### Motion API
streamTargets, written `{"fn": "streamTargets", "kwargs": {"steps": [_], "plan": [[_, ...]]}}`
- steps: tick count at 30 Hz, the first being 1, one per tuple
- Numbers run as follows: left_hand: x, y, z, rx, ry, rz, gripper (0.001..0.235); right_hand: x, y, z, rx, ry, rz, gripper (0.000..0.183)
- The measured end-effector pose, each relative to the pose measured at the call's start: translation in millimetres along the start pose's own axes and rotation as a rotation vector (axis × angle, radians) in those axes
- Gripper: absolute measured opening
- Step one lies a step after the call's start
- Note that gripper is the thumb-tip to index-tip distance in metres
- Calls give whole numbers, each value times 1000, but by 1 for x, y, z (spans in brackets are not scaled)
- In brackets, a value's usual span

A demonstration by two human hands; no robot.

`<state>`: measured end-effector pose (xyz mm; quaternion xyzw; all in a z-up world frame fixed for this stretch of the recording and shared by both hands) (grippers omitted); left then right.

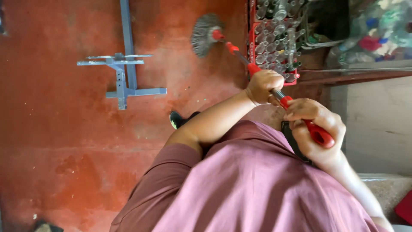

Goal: The person mops a red floor in a room containing gym equipment. They use a mop with a red handle to clean the floor around a treadmill, a weight bench, and a crate of bottles.

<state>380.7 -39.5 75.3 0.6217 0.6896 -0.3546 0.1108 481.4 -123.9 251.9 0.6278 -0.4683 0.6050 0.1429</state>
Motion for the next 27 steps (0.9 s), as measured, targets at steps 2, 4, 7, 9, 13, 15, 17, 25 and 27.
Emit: {"fn": "streamTargets", "kwargs": {"steps": [2, 4, 7, 9, 13, 15, 17, 25, 27], "plan": [[13, 31, -2, 119, -6, 88, 69, -4, -6, 9, -83, 43, 92, 27], [26, 42, -11, 127, 3, 77, 68, -18, -9, 6, -112, 36, 95, 23], [37, 47, -18, 194, -7, 92, 72, -17, -17, 3, -147, -13, 98, 24], [41, 47, -19, 252, -31, 117, 77, -14, -15, 9, -151, -52, 93, 30], [45, 42, -14, 320, 8, 245, 60, -7, -8, 19, -464, -151, -196, 18], [47, 36, -8, 324, 50, 287, 60, 2, 5, 10, -505, -189, -97, 24], [56, 35, 8, 377, -19, 245, 63, -5, 15, 12, -678, -88, -106, 28], [21, -4, 27, 351, -81, 197, 50, -4, 43, 35, -535, -241, 99, 46], [8, -21, 35, 353, -83, 160, 51, -2, 53, 42, -608, -244, 88, 51]]}}
Point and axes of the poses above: each hand's wrist, its own z-axis away from the middle knuckle, its own y-axis out of the palm, x = y × z, the point moved 6 cm from there along -z, towards the middle knuckle, and after that the axes turned 9 degrees about x, right-handed, at the moved point
